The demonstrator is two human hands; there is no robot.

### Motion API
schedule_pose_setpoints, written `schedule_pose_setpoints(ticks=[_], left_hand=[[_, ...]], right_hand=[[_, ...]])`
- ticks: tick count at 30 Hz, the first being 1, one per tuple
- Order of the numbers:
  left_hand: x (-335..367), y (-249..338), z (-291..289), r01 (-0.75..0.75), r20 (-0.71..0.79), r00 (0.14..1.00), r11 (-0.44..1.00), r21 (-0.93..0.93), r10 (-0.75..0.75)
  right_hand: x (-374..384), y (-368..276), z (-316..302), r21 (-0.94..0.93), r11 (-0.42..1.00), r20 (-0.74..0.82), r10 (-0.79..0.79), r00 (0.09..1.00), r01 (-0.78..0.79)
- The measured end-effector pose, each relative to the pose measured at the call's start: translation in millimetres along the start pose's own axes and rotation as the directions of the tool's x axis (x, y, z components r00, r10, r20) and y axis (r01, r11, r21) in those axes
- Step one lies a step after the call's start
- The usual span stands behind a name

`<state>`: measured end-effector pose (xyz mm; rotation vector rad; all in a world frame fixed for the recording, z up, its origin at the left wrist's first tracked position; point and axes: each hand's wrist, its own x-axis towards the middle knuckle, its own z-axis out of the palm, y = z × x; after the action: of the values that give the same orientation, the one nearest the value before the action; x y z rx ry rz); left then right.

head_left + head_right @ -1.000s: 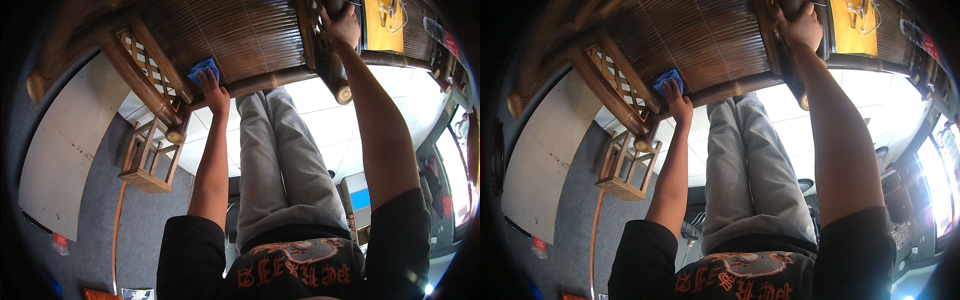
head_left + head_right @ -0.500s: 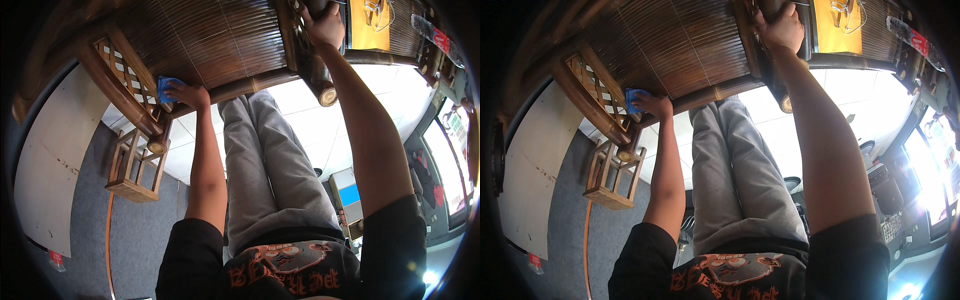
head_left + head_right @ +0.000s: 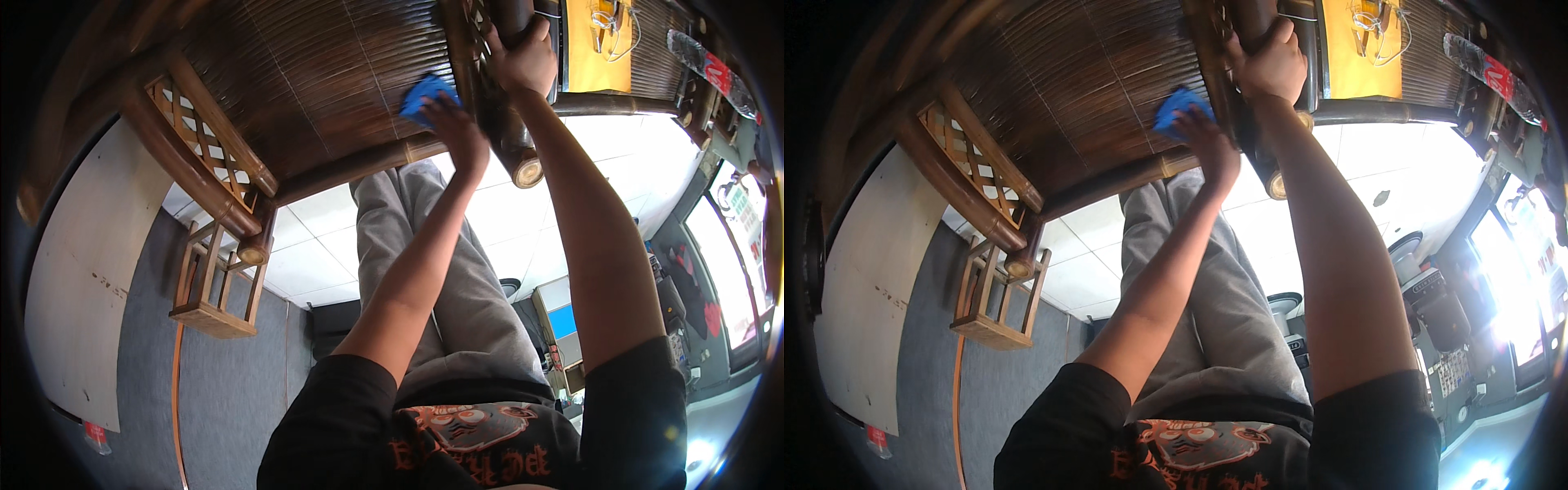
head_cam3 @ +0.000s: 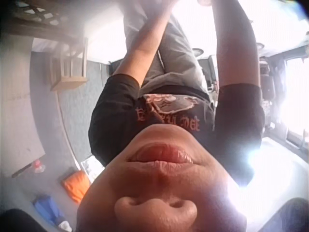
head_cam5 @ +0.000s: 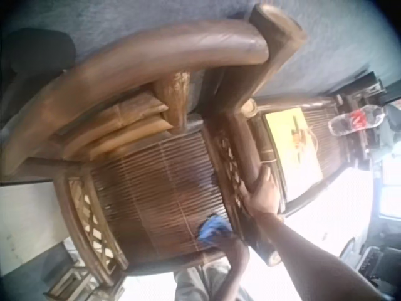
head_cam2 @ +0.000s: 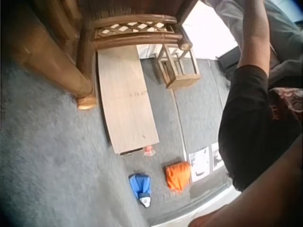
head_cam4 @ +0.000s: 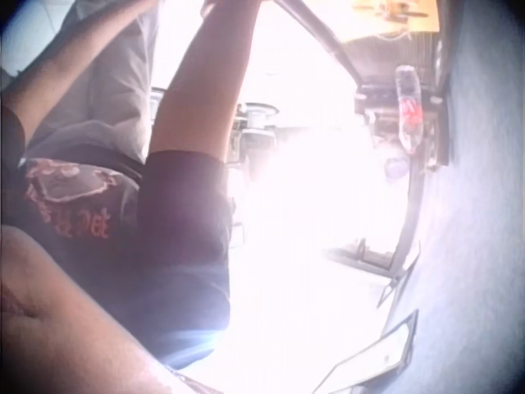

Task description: The person wipes a bamboo chair with a blue cloth, cleaning the seat and the frame.

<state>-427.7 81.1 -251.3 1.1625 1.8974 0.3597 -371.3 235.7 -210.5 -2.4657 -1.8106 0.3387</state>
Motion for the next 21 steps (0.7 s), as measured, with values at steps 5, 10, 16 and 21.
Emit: schedule_pose_setpoints(ticks=[5, 10, 16, 21], left_hand=[[1.3, 29.5, 0.8, 0.023, 0.076, 0.997, 0.992, -0.128, -0.013], [33.6, -19.8, -53.6, 0.202, 0.289, 0.956, 0.833, -0.515, -0.053], [68.2, -94.7, -145.4, 0.32, 0.413, 0.898, 0.871, -0.373, -0.153], [57.6, -94.0, -178.1, 0.307, 0.414, 0.908, 0.769, -0.562, -0.06]], right_hand=[[0.6, 2.2, 0.2, -0.012, 1.0, -0.006, 0.007, 1.0, -0.007], [0.2, -0.6, -3.4, -0.034, 0.999, 0.004, 0.031, 1.0, -0.031], [1.5, 4.9, -2.2, -0.03, 1.0, -0.02, 0.006, 1.0, -0.007], [1.3, 0.2, -3.0, -0.003, 1.0, 0.008, 0.018, 1.0, -0.018]])
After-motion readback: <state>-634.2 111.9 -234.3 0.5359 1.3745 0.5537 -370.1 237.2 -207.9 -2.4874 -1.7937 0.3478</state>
